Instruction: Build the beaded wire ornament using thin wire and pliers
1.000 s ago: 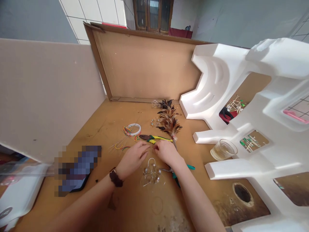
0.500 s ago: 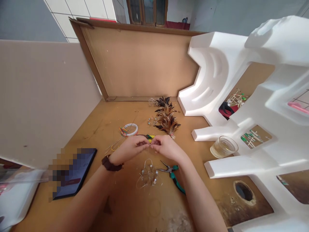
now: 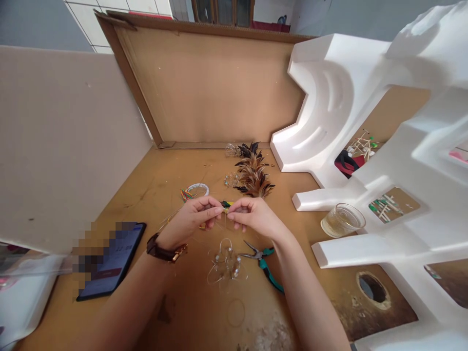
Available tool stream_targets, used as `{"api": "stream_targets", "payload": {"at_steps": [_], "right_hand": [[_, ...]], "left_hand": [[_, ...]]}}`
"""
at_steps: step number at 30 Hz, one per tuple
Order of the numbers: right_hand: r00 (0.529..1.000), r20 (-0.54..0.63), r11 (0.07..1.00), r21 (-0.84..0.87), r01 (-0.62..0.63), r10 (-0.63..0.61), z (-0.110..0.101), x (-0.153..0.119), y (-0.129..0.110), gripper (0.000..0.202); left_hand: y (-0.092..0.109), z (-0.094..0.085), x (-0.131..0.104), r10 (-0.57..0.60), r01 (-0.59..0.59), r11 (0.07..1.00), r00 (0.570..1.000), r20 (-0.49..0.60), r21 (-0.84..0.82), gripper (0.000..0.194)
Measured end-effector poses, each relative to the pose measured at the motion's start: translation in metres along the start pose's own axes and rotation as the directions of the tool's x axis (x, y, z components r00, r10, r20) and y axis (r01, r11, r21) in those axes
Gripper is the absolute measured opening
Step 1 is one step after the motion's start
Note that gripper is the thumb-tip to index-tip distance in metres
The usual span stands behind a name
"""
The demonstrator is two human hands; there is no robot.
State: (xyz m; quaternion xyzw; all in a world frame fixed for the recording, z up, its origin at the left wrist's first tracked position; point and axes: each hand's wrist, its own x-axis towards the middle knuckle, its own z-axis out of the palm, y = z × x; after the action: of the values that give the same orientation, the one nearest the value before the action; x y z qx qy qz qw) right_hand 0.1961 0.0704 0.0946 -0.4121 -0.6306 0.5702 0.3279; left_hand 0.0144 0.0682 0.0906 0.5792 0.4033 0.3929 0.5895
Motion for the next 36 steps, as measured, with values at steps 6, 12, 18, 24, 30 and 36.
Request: {"api": "stream_targets", "payload": {"at_steps": [6, 12, 18, 24, 30, 36], "right_hand": [[0.974, -0.190, 0.961, -0.269, 0.065, -0.120, 0.008, -0.004, 0.000, 0.013], [0.945, -0.294, 0.984, -0.141, 0.105, -0.143, 0.013, -0.002, -0.002, 0.016], [0.971, -0.232, 0.991, -0.134, 0.024, -0.055, 0.008, -0.005, -0.009, 0.022], [0.957, -0.252, 0.959, -0.274, 0.070, -0.142, 0.005, -0.008, -0.004, 0.019], [0.922, -0.322, 0.953, -0.275, 0.127, -0.216, 0.011, -0.007, -0.006, 0.017], [0.970, -0.200, 0.960, -0.268, 0.078, -0.135, 0.010, -0.012, -0.009, 0.019]], "left_hand": [[-0.001, 0.003, -0.001, 0.011, -0.012, 1.000, 1.000, 0.016, 0.025, 0.022], [-0.001, 0.004, -0.004, 0.086, -0.086, 0.995, 0.996, -0.004, 0.052, 0.022], [0.002, 0.002, -0.006, 0.069, -0.069, 0.997, 0.997, -0.020, 0.028, 0.021], [0.002, 0.004, -0.005, 0.074, -0.074, 0.997, 0.997, 0.007, 0.019, 0.021], [0.004, 0.001, -0.006, 0.088, -0.090, 0.996, 0.995, 0.042, 0.030, 0.022], [0.003, 0.001, -0.005, 0.069, -0.069, 0.998, 0.997, 0.019, -0.002, 0.023]]}}
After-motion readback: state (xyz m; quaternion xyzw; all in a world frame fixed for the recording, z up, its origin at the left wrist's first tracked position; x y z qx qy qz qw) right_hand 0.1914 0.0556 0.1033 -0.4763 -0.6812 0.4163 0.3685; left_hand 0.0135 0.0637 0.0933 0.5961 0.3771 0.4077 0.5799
